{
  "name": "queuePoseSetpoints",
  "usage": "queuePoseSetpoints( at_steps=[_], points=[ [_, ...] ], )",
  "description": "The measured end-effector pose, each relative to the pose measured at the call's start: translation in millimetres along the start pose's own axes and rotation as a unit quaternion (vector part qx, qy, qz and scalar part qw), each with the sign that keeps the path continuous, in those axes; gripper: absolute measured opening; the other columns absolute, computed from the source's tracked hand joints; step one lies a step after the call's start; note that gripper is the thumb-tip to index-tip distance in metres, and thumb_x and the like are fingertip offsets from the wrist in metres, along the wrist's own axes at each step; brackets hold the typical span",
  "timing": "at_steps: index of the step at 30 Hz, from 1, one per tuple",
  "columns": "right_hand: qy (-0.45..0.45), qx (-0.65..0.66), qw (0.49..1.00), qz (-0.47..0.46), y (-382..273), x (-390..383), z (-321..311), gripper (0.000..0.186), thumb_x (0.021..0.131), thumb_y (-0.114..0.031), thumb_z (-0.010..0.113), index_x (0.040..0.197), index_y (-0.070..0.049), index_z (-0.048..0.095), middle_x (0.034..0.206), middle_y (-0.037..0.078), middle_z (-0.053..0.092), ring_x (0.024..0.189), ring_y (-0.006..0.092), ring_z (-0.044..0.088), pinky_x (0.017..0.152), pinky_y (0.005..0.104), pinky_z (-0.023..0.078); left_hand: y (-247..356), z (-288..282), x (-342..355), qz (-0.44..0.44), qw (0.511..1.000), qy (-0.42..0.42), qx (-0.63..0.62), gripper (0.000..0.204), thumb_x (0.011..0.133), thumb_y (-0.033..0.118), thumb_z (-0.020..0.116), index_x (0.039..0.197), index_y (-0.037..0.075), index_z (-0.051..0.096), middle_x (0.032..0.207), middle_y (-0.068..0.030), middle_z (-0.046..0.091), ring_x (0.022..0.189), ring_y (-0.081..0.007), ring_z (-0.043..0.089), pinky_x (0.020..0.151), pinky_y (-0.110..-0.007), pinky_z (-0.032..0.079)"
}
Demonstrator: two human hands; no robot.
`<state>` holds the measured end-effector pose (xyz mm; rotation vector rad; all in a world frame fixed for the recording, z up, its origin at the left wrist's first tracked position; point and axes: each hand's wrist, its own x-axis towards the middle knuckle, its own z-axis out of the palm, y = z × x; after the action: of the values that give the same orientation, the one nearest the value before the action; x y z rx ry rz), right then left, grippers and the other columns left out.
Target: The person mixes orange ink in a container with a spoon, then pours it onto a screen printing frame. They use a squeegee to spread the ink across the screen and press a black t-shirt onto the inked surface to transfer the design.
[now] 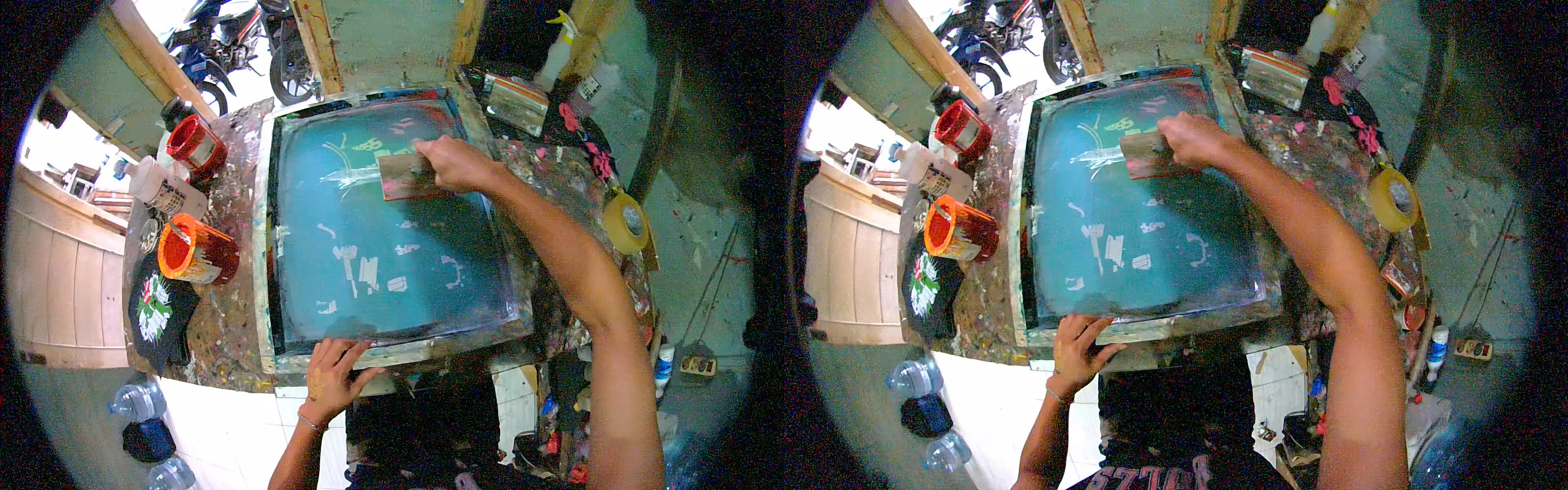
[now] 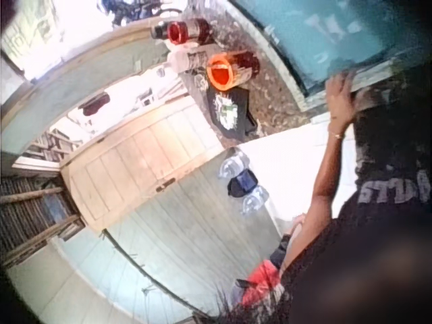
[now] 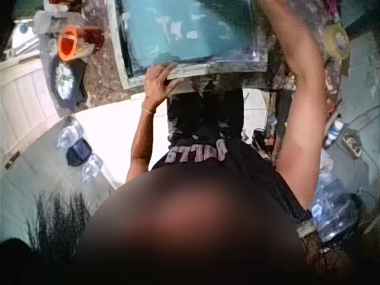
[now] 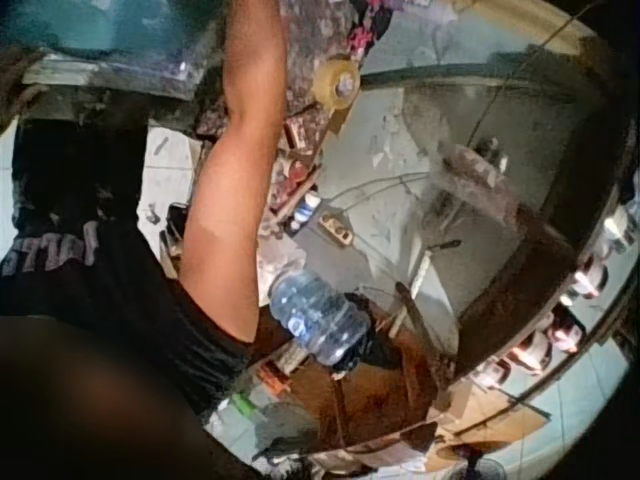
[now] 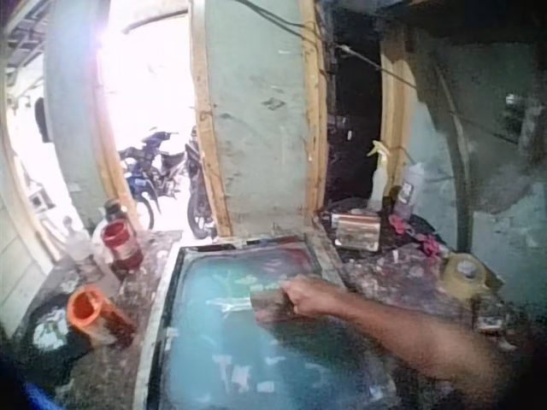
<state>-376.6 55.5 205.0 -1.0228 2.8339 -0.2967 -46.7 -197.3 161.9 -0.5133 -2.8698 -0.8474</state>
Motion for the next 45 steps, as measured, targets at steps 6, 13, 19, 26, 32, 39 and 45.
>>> queuePoseSetpoints(
  at_steps=[6,13,19,26,32,39,45],
  points=[
    [-0.034,-0.014,0.999,0.011,-11,6,-11,0.041,0.071,-0.006,0.071,0.109,0.002,0.056,0.1,0.028,0.067,0.099,0.0461,0.065,0.084,0.0535,0.054,-4,3,4,-0.002,1.0,0.015,-0.013,0.046,0.076,0.035,0.082,0.113,0.01,0.07,0.095,-0.0079,0.064,0.087,-0.0289,0.057,0.077,-0.041,0.045],
    [-0.002,-0.014,1.0,-0.012,-4,10,-2,0.037,0.074,-0.007,0.072,0.109,-0.003,0.06,0.105,0.025,0.068,0.101,0.0445,0.066,0.085,0.0528,0.054,-3,1,5,0.0,1.0,0.012,-0.01,0.047,0.076,0.034,0.082,0.113,0.008,0.07,0.094,-0.0082,0.063,0.087,-0.0289,0.057,0.077,-0.041,0.045],
    [-0.002,-0.001,1.0,-0.006,-6,9,-1,0.037,0.077,-0.006,0.07,0.111,-0.003,0.056,0.106,0.025,0.067,0.101,0.0469,0.064,0.085,0.0548,0.053,-4,3,4,-0.005,1.0,0.012,-0.016,0.047,0.076,0.034,0.082,0.113,0.008,0.07,0.098,-0.0094,0.065,0.09,-0.0298,0.058,0.079,-0.041,0.045],
    [-0.012,-0.001,1.0,0.016,-8,10,1,0.038,0.077,-0.004,0.07,0.112,-0.003,0.054,0.108,0.026,0.065,0.102,0.0478,0.062,0.086,0.0552,0.052,-5,3,4,0.006,1.0,0.016,-0.013,0.047,0.077,0.034,0.081,0.113,0.007,0.07,0.099,-0.01,0.065,0.09,-0.0301,0.058,0.079,-0.042,0.045],
    [0.016,-0.039,0.999,-0.001,-12,3,2,0.03,0.081,-0.009,0.067,0.109,-0.003,0.059,0.105,0.024,0.068,0.102,0.044,0.065,0.085,0.0561,0.053,-5,3,2,0.009,1.0,0.022,-0.013,0.047,0.077,0.034,0.082,0.114,0.007,0.069,0.099,-0.0097,0.064,0.088,-0.0298,0.057,0.077,-0.041,0.045],
    [0.032,-0.042,0.998,0.03,-23,-4,-1,0.027,0.081,-0.008,0.066,0.107,-0.005,0.062,0.104,0.021,0.07,0.102,0.0414,0.067,0.086,0.0551,0.053,-7,3,2,0.014,0.999,0.025,-0.013,0.046,0.078,0.033,0.08,0.114,0.007,0.068,0.099,-0.0099,0.064,0.09,-0.0302,0.058,0.079,-0.041,0.046],
    [0.096,0.008,0.995,0.035,-39,-40,-14,0.025,0.078,-0.002,0.064,0.103,-0.002,0.061,0.099,0.022,0.07,0.098,0.0437,0.067,0.086,0.0517,0.054,-7,3,0,0.027,0.999,0.044,-0.009,0.044,0.079,0.033,0.08,0.112,0.006,0.069,0.099,-0.01,0.064,0.09,-0.0306,0.058,0.079,-0.041,0.047]
  ],
)
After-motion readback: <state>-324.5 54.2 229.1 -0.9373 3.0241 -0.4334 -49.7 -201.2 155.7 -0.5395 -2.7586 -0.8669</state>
